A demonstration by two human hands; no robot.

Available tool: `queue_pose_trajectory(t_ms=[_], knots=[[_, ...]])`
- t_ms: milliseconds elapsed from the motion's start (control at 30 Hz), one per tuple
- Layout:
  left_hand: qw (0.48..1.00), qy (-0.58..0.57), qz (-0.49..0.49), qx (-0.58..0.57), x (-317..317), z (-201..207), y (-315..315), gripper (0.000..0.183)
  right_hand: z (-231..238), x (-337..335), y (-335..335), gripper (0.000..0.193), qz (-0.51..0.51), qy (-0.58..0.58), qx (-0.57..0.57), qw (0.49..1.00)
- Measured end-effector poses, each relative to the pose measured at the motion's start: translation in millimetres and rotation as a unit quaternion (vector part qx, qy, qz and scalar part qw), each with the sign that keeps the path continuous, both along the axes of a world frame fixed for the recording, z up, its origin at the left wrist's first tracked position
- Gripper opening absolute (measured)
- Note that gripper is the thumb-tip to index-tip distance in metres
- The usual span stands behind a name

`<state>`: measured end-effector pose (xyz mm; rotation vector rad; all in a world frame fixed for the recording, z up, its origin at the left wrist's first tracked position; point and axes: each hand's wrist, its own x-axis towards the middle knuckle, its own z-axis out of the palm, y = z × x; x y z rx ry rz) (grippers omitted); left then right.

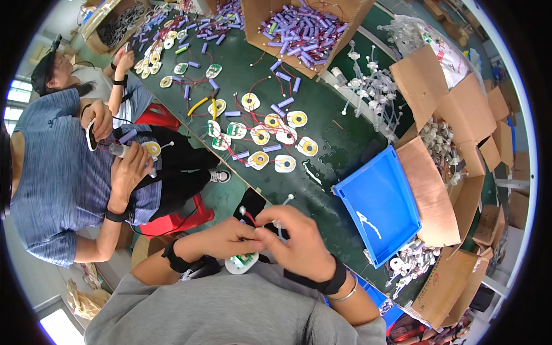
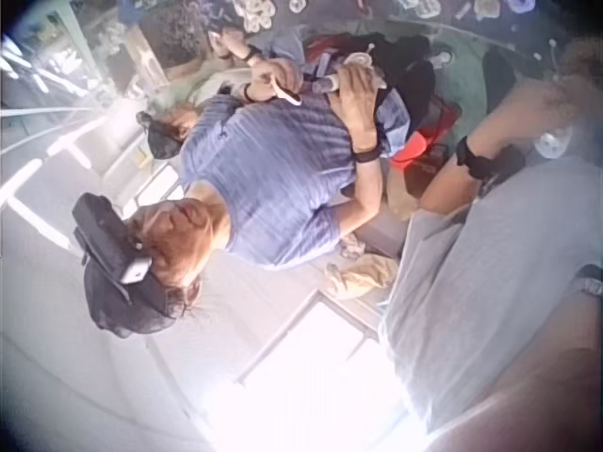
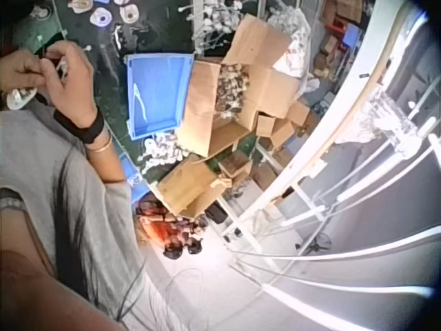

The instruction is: Assemble electronic components by connecting circuit boards to small motors and applying adhesive.

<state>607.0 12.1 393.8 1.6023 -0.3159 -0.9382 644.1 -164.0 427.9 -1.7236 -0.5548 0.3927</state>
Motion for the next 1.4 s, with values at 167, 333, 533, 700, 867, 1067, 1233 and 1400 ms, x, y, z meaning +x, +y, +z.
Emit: queue_pose_trajectory(t_ms=[167, 333, 533, 700, 867, 1067, 1233, 1400], knots=[[0.993, 0.024, 0.116, -0.003, -12, -8, 39, 0.025, -44, 33, 3, 0.009, -0.067, 0.157, -0.026, 0.985], [0.975, 0.027, 0.221, -0.004, -19, -19, 74, 0.022, -98, 98, 49, 0.012, 0.000, 0.101, -0.099, 0.990], [0.971, 0.086, 0.208, 0.077, -12, -27, 112, 0.022, -169, 184, 144, 0.017, -0.005, 0.003, -0.143, 0.990], [0.983, 0.073, 0.157, 0.053, 0, -44, 146, 0.026, -207, 216, 187, 0.015, -0.060, -0.103, -0.323, 0.939], [0.977, 0.129, 0.160, 0.050, 13, -58, 162, 0.026, -233, 218, 190, 0.013, -0.040, -0.254, -0.436, 0.862], [0.976, 0.165, 0.132, 0.048, 23, -64, 165, 0.023, -216, 237, 154, 0.006, -0.137, 0.146, -0.064, 0.978], [0.976, 0.165, 0.125, 0.066, 26, -60, 168, 0.024, -153, 243, 101, 0.007, -0.245, 0.147, 0.086, 0.954], [0.966, 0.161, 0.200, 0.043, 13, -55, 168, 0.020, -109, 229, 62, 0.018, -0.247, 0.178, 0.134, 0.943]])
